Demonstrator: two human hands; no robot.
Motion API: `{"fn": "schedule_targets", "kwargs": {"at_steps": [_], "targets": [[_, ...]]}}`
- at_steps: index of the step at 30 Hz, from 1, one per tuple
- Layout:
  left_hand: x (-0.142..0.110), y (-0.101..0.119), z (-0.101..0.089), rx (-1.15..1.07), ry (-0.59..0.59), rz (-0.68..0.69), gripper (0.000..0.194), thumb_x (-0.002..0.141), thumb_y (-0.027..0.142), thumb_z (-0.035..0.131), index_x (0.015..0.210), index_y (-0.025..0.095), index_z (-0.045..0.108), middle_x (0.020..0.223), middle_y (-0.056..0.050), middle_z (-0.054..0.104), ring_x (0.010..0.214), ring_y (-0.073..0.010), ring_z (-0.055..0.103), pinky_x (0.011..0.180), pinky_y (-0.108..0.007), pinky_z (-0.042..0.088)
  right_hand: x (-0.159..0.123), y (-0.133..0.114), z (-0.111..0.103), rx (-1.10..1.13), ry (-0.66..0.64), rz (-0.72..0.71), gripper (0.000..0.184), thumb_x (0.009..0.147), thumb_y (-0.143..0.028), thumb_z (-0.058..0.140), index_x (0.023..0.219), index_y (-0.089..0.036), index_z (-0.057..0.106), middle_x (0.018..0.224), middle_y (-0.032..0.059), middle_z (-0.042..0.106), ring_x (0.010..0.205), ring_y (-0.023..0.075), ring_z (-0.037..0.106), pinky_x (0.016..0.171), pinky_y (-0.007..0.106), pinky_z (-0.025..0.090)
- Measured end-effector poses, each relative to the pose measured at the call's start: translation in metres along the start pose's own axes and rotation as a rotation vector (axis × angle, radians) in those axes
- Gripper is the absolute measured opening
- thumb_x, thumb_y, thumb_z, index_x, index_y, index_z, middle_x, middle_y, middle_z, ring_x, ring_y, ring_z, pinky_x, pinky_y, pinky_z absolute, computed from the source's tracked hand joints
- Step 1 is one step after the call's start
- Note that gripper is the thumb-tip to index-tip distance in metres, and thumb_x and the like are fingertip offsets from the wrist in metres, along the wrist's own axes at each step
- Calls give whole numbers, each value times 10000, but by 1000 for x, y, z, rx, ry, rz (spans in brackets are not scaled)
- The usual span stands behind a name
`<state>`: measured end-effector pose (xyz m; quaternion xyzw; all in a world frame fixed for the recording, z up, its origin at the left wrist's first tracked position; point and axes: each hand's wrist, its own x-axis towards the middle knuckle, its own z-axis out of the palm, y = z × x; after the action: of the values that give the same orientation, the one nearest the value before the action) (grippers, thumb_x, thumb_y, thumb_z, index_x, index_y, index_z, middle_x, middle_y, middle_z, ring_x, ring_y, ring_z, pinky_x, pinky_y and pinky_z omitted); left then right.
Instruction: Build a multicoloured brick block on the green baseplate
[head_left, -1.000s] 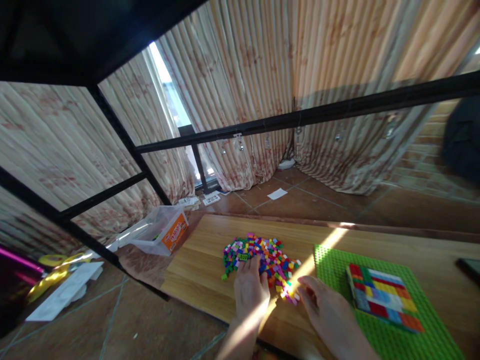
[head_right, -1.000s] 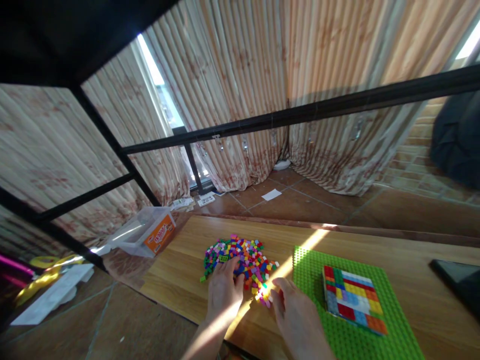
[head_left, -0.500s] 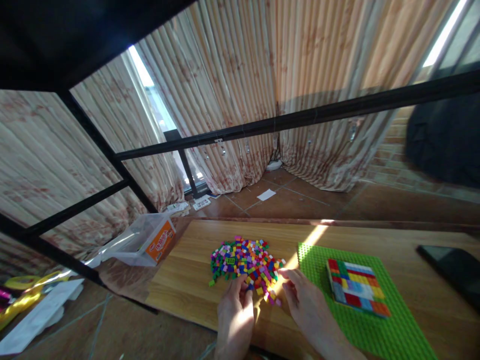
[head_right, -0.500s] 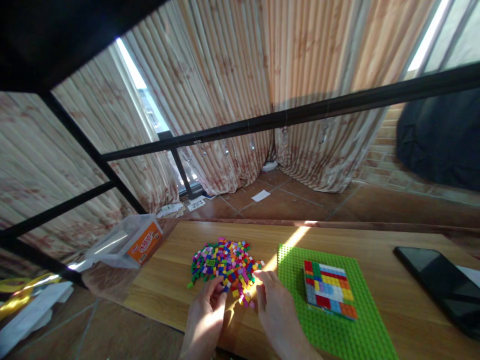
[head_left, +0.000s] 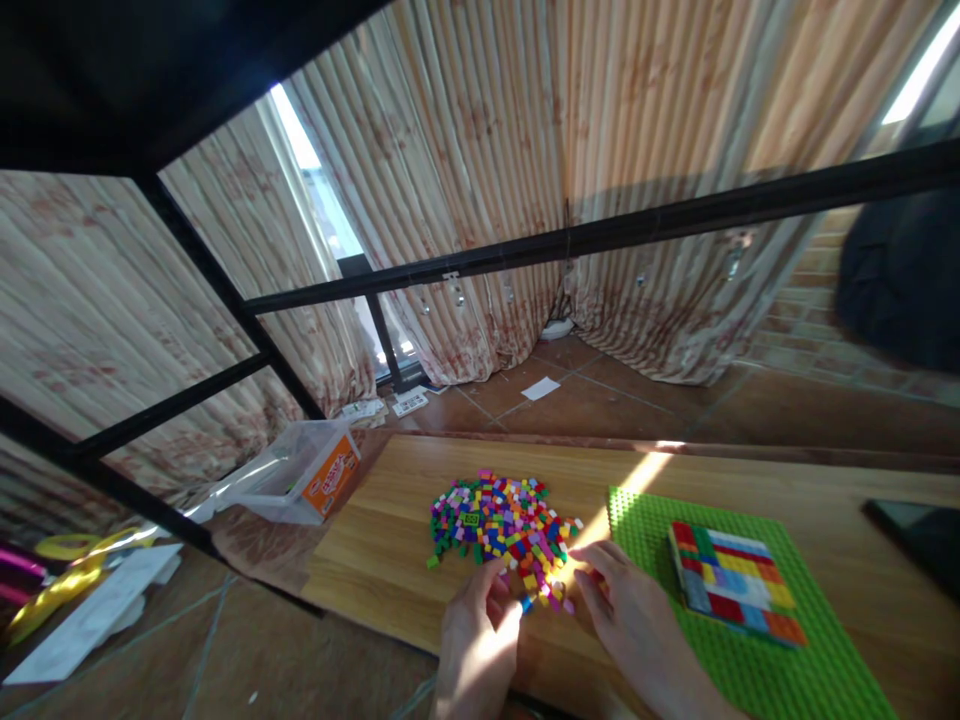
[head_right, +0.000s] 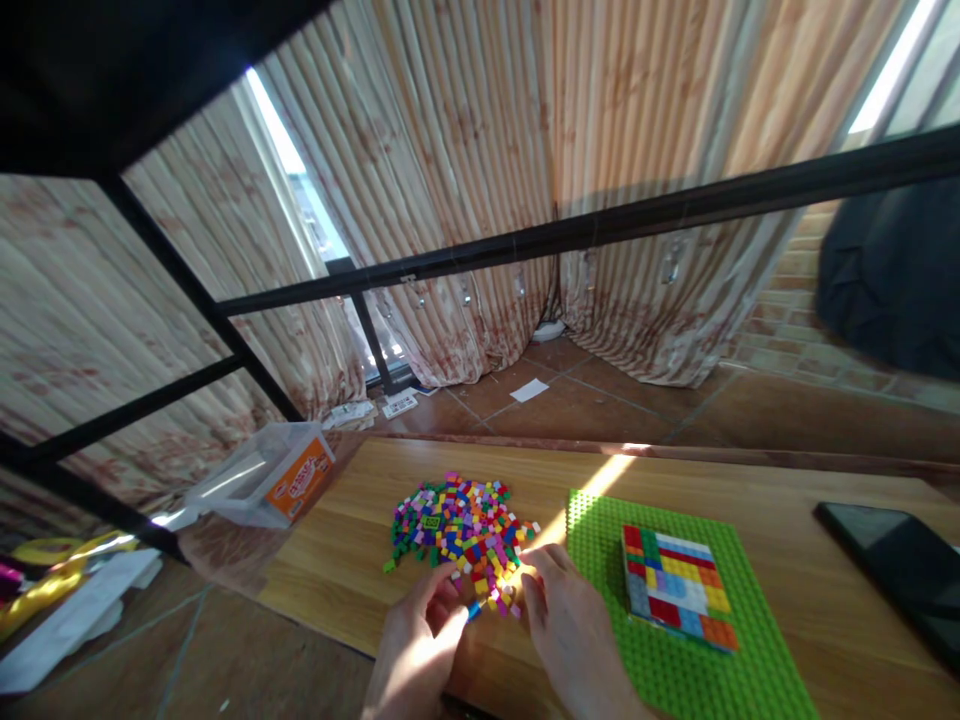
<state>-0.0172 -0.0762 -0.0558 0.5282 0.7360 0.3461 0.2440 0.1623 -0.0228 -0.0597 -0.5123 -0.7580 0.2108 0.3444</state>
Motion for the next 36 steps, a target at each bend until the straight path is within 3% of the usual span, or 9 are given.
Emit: {"fn": "schedule_targets", "kwargs": {"at_steps": [5, 11, 17, 26, 36], "targets": [[24, 6, -13, 231, 148, 164, 338, 814, 179, 491, 1134, 184, 599, 987, -78, 660, 895, -196, 606, 822, -312, 476, 0, -2, -2, 3, -39, 27, 261, 872, -201, 370, 909, -200, 628, 901, 57, 652, 687, 176, 646, 624, 293, 469], [38, 18, -7, 457, 106, 235, 443, 801, 133, 486, 1241, 148, 537, 1145, -111, 634, 1088, -239, 545, 971, -352, 402, 1, -1, -2, 14, -33, 12, 259, 863, -188, 378, 905, -201, 634, 914, 58, 647, 695, 172, 644, 631, 290, 469], [41, 27, -7, 513, 27, 173, 517, 781, 112, 485, 1298, 126, 482, 1101, -113, 650, 1088, -241, 536, 991, -348, 381, 0, -1, -3, 15, -36, 5, 265, 867, -190, 373, 901, -195, 636, 904, 61, 648, 703, 178, 642, 650, 304, 470], [49, 14, -21, 486, 8, 199, 496, 791, 78, 440, 1276, 161, 502, 1000, -62, 658, 1038, -205, 538, 945, -310, 403, 1, 0, -6, 7, -40, 5, 247, 871, -204, 384, 886, -208, 630, 897, 52, 649, 691, 172, 642, 626, 294, 461], [45, 20, -12, 521, -13, 216, 508, 768, 98, 491, 1272, 160, 508, 1080, -81, 640, 1047, -227, 523, 955, -332, 380, 0, 1, -5, 16, -62, 7, 253, 880, -208, 374, 904, -209, 626, 926, 54, 643, 709, 171, 643, 645, 296, 465]]}}
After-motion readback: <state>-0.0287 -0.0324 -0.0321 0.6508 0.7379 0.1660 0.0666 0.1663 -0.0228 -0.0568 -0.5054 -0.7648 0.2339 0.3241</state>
